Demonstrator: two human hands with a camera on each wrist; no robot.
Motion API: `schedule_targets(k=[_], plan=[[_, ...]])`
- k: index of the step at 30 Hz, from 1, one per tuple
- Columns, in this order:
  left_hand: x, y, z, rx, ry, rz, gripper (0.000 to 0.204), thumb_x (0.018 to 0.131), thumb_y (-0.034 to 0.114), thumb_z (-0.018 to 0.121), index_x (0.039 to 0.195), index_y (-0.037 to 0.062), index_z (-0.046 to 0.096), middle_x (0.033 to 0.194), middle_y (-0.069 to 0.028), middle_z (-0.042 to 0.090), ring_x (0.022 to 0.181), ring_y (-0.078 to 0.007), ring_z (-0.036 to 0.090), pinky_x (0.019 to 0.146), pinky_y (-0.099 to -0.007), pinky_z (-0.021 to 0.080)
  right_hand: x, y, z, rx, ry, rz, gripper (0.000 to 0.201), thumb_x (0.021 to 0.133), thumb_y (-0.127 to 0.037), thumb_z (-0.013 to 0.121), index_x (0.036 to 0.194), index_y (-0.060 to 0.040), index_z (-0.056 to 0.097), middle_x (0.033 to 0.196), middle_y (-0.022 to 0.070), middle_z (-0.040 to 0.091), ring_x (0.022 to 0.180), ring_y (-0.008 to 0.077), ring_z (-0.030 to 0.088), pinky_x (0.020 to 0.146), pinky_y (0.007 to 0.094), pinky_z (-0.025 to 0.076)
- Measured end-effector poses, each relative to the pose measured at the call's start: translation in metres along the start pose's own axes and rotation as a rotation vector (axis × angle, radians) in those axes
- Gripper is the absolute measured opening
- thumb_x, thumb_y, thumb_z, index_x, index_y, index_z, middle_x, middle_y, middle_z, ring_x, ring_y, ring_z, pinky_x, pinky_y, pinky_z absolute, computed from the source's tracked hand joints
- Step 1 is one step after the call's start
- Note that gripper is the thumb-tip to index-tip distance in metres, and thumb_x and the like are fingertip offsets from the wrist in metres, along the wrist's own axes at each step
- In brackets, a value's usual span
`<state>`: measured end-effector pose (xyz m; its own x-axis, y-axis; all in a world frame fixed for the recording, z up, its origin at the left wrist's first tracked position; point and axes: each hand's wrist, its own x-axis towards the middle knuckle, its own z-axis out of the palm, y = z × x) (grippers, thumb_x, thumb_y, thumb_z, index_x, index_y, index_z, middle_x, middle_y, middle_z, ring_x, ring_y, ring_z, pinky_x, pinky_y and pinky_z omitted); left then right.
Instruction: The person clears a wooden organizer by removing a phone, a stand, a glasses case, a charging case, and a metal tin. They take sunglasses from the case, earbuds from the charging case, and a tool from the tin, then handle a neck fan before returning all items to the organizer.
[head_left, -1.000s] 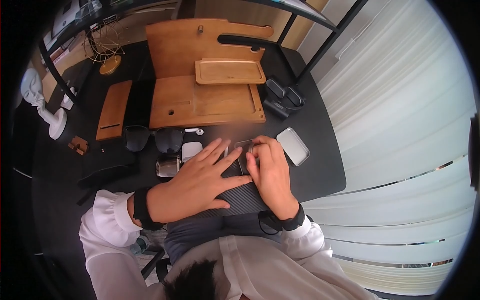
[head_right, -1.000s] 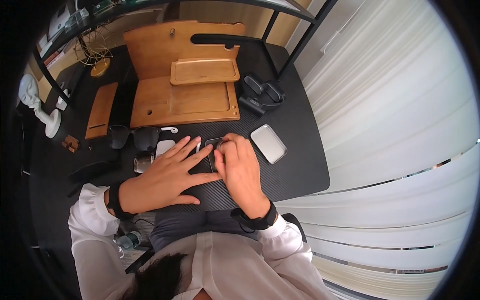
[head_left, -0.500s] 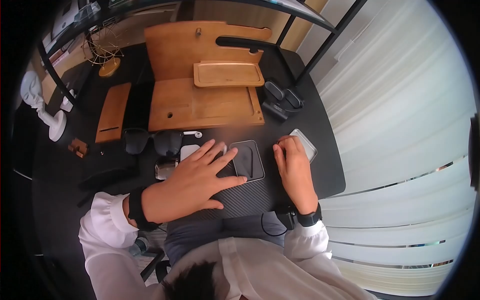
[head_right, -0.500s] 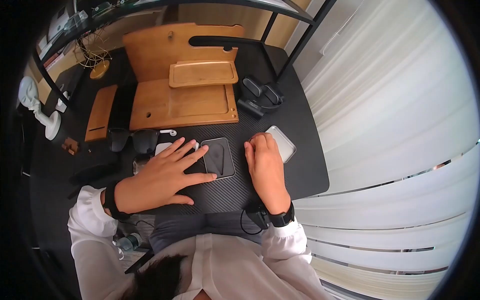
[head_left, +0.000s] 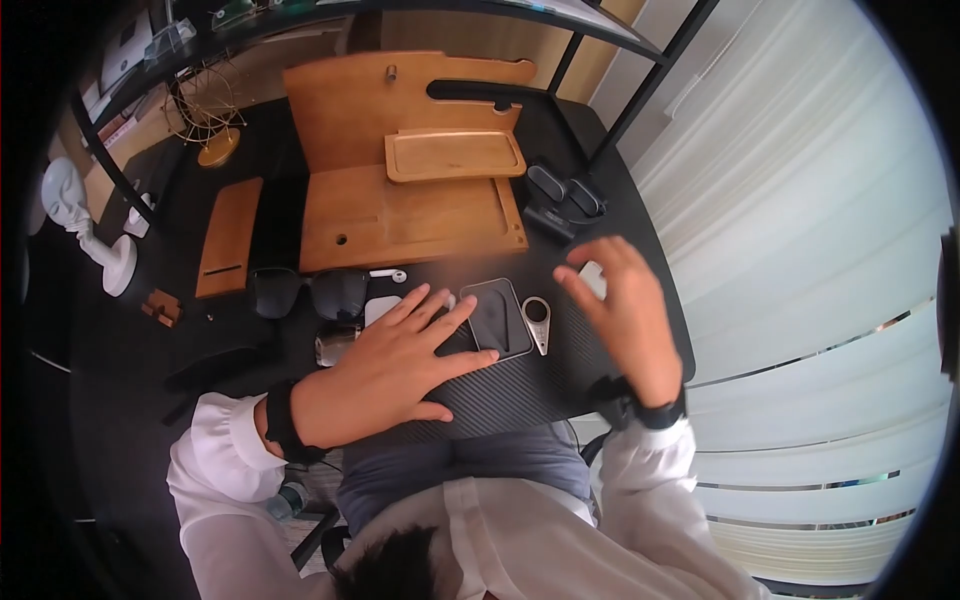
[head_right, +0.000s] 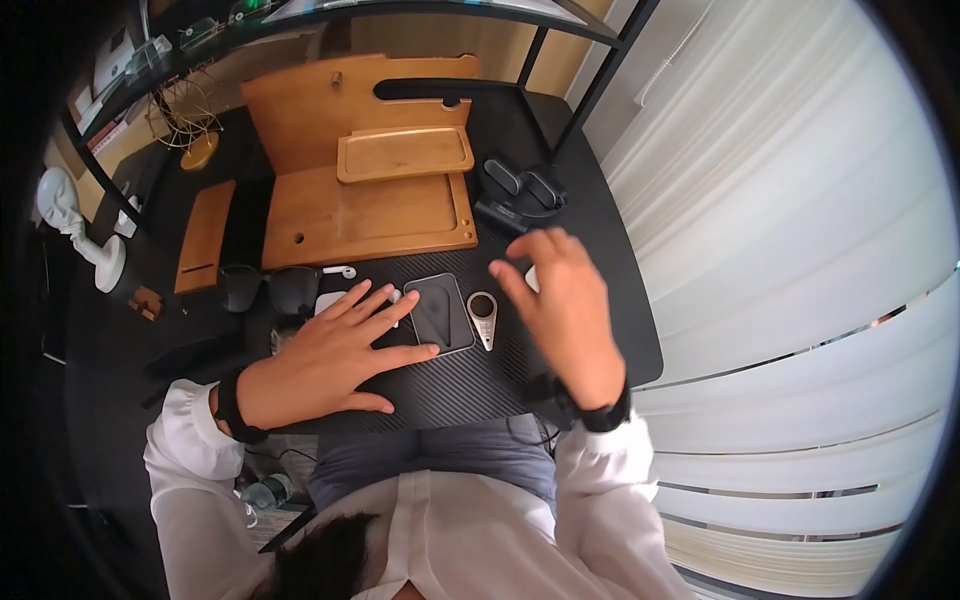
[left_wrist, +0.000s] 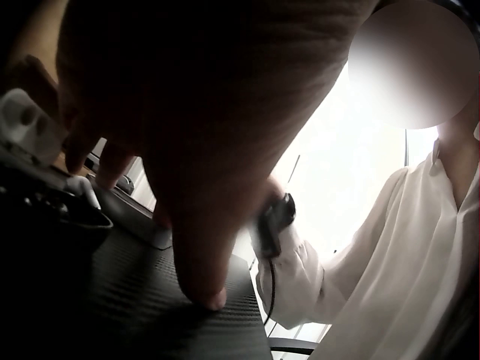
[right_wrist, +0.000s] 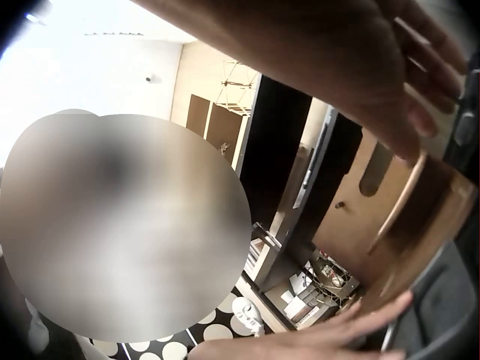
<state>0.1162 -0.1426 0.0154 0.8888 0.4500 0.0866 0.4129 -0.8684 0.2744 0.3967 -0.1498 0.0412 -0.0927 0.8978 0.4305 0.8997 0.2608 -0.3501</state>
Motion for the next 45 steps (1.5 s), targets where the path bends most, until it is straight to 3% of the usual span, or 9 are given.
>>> schedule_targets(k=[7, 12, 17, 23, 26, 27, 31, 35, 45], plan=[[0.0, 0.0, 0.0, 0.016, -0.009, 0.014, 0.076, 0.078, 0.043, 0.081, 0.147, 0.0283, 0.054, 0.16, -0.023, 0.034, 0.146, -0.0447, 0.037, 0.124, -0.0547, 0.024, 0.12, 0.061, 0.002, -0.162, -0.168, 0.045, 0.031, 0.085, -0.028, 0.079, 0.101, -0.0038, 0.069, 0.102, 0.0166, 0.07, 0.1, 0.0368, 0.067, 0.08, 0.0447, 0.053], [0.001, -0.001, -0.001, 0.038, -0.044, 0.006, 0.079, 0.08, 0.045, 0.08, 0.15, 0.0296, 0.049, 0.162, -0.0224, 0.031, 0.147, -0.0444, 0.035, 0.124, -0.0546, 0.023, 0.143, 0.083, 0.032, -0.236, -0.354, 0.059, 0.047, 0.073, -0.039, 0.087, 0.103, -0.0074, 0.07, 0.108, 0.0126, 0.071, 0.106, 0.0336, 0.067, 0.085, 0.046, 0.054], [0.003, -0.002, -0.003, 0.032, -0.067, 0.008, 0.079, 0.08, 0.047, 0.079, 0.151, 0.0307, 0.048, 0.164, -0.0215, 0.027, 0.148, -0.0452, 0.033, 0.124, -0.0546, 0.024, 0.147, 0.087, 0.052, -0.329, -0.308, 0.012, 0.046, 0.076, -0.031, 0.086, 0.111, -0.0072, 0.066, 0.111, 0.0086, 0.071, 0.114, 0.0318, 0.063, 0.088, 0.0451, 0.056], [0.005, 0.0, -0.004, -0.001, -0.093, -0.019, 0.078, 0.081, 0.048, 0.078, 0.151, 0.031, 0.049, 0.166, -0.0211, 0.024, 0.15, -0.0455, 0.03, 0.124, -0.0558, 0.023, 0.147, 0.089, 0.06, -0.383, -0.167, -0.084, 0.034, 0.084, -0.025, 0.078, 0.109, -0.0043, 0.065, 0.108, 0.0129, 0.071, 0.105, 0.0341, 0.068, 0.086, 0.0462, 0.057], [0.007, -0.001, -0.004, -0.009, -0.098, -0.022, 0.077, 0.081, 0.048, 0.077, 0.15, 0.0308, 0.049, 0.166, -0.021, 0.024, 0.15, -0.0455, 0.03, 0.124, -0.0564, 0.023, 0.158, 0.07, 0.05, 0.165, -0.148, 0.014, 0.03, 0.089, -0.022, 0.072, 0.108, -0.0007, 0.064, 0.104, 0.0179, 0.071, 0.093, 0.04, 0.071, 0.085, 0.0458, 0.057], [0.007, -0.001, -0.004, -0.009, -0.103, -0.023, 0.076, 0.081, 0.048, 0.077, 0.15, 0.0308, 0.05, 0.166, -0.0209, 0.024, 0.15, -0.0455, 0.03, 0.124, -0.0565, 0.023, 0.163, 0.077, 0.061, 0.404, -0.152, 0.019, 0.033, 0.096, -0.02, 0.065, 0.116, 0.0057, 0.061, 0.096, 0.0197, 0.071, 0.082, 0.0363, 0.073, 0.074, 0.0414, 0.06], [0.007, 0.0, -0.004, -0.01, -0.104, -0.03, 0.076, 0.081, 0.048, 0.077, 0.15, 0.0312, 0.05, 0.166, -0.0205, 0.024, 0.15, -0.0455, 0.03, 0.124, -0.0567, 0.022, 0.158, 0.061, 0.077, 0.909, -0.389, 0.261, 0.047, 0.1, -0.011, 0.062, 0.134, 0.0153, 0.044, 0.095, 0.0172, 0.065, 0.078, 0.0194, 0.074, 0.057, 0.0282, 0.06], [0.007, 0.0, -0.003, -0.001, -0.103, -0.028, 0.076, 0.081, 0.048, 0.077, 0.15, 0.0312, 0.049, 0.166, -0.0204, 0.024, 0.149, -0.0456, 0.03, 0.124, -0.0566, 0.022, 0.167, 0.074, 0.076, 1.231, -0.745, 0.374, 0.05, 0.096, -0.005, 0.068, 0.133, 0.013, 0.039, 0.103, 0.0177, 0.063, 0.084, 0.0259, 0.075, 0.076, 0.0306, 0.066], [0.008, 0.001, -0.015, -0.111, -0.057, -0.016, 0.084, 0.081, 0.044, 0.08, 0.154, 0.0228, 0.044, 0.167, -0.0209, 0.022, 0.153, -0.0448, 0.025, 0.124, -0.0538, 0.025, 0.163, 0.063, 0.047, 1.212, -0.975, 0.338, 0.048, 0.099, -0.005, 0.065, 0.141, 0.0065, 0.045, 0.125, 0.0192, 0.066, 0.101, 0.0277, 0.074, 0.086, 0.029, 0.064]])
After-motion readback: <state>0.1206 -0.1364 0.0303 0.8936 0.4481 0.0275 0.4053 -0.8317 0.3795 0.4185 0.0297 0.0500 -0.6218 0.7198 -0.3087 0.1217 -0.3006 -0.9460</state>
